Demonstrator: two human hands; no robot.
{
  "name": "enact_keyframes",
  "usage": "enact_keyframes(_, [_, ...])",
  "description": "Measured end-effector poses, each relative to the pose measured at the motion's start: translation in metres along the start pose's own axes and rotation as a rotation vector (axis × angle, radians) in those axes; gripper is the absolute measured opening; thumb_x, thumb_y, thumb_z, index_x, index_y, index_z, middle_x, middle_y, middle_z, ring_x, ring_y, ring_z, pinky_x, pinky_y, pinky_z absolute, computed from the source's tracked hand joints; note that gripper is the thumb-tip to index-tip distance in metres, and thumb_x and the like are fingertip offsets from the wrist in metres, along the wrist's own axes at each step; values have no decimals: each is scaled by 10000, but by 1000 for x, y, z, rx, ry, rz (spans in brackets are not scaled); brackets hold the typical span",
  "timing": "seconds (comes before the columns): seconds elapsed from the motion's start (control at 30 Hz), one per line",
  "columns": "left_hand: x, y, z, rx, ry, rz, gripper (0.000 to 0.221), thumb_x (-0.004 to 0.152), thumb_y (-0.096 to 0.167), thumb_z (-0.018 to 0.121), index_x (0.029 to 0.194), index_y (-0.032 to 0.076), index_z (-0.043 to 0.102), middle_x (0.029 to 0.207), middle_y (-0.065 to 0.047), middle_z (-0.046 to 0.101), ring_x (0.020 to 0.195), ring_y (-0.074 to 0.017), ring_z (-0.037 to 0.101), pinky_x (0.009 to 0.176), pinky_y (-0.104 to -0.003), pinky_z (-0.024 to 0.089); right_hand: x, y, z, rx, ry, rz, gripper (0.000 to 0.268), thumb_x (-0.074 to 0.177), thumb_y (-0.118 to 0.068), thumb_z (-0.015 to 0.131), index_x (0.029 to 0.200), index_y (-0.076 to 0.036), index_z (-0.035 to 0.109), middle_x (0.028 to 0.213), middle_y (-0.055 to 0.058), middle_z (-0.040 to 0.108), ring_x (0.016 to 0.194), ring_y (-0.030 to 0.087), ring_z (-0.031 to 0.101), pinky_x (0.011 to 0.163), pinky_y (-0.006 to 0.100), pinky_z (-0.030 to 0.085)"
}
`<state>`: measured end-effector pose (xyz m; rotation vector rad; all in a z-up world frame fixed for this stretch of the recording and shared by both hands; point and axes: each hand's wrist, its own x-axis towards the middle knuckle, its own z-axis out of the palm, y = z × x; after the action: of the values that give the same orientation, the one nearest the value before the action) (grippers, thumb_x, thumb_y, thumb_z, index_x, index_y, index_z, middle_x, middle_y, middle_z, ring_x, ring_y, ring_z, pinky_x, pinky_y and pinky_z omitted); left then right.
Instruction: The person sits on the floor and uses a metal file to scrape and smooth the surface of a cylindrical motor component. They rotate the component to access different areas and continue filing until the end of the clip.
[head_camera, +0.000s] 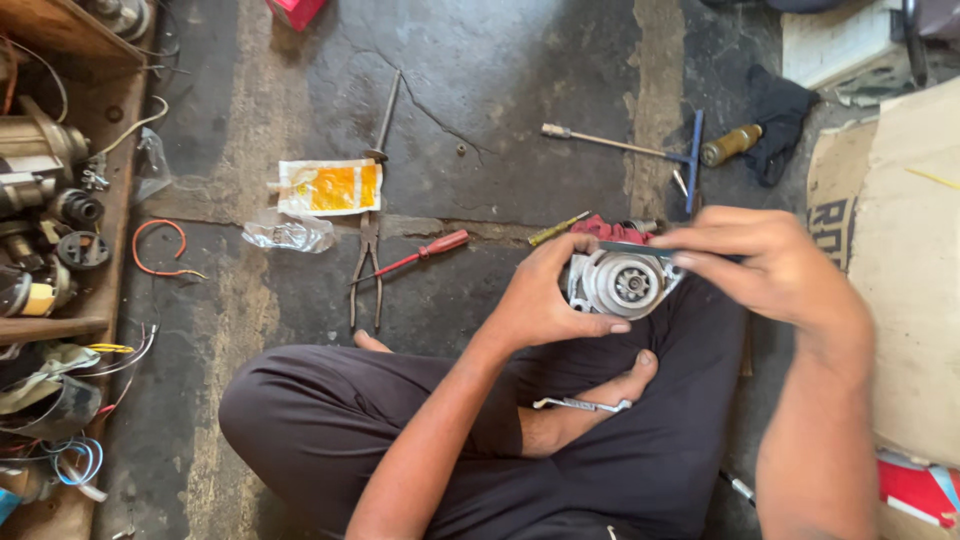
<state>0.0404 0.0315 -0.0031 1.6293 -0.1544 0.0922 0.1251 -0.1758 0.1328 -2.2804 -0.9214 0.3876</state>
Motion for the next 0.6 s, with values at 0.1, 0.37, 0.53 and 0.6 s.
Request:
enact_keyframes(0.1, [-1, -4, -2, 37, -23, 7, 871, 538, 477, 951, 1238, 62, 641, 1199, -133, 711, 1165, -316, 686, 1006, -407, 523, 5, 1, 4, -10, 37, -32, 301, 825, -5, 735, 1118, -72, 756, 813, 58, 670, 706, 155, 619, 633, 305, 475])
enact_keyframes(0.37, [2, 0, -1, 3, -30, -8, 870, 547, 486, 945, 1240, 61, 637, 1215, -133, 708, 1179, -306, 686, 1017, -400, 523, 11, -5, -4, -37, -10, 107, 268, 808, -23, 756, 1069, -76, 788, 745, 47, 649, 620, 170, 582, 576, 321, 447])
enact_keyframes(0.53, [-1, -2, 2, -19, -42, -38, 871, 539, 487, 932, 1239, 63, 635, 1200, -133, 718, 1160, -299, 704, 1003, -394, 535, 9, 9, 2, 42, -47, -118, 277, 839, -22, 747, 1114, -58, 764, 840, 45, 633, 742, 148, 592, 655, 300, 469])
enact_keyframes(0.6, [-1, -2, 2, -33, -19, 23, 891, 550, 485, 940, 1260, 51, 622, 1225, -149, 702, 1178, -313, 686, 1023, -406, 522, 6, 13, 1, 25, -67, -111, 287, 832, -21, 750, 1115, -60, 772, 831, 42, 627, 739, 148, 584, 650, 300, 464])
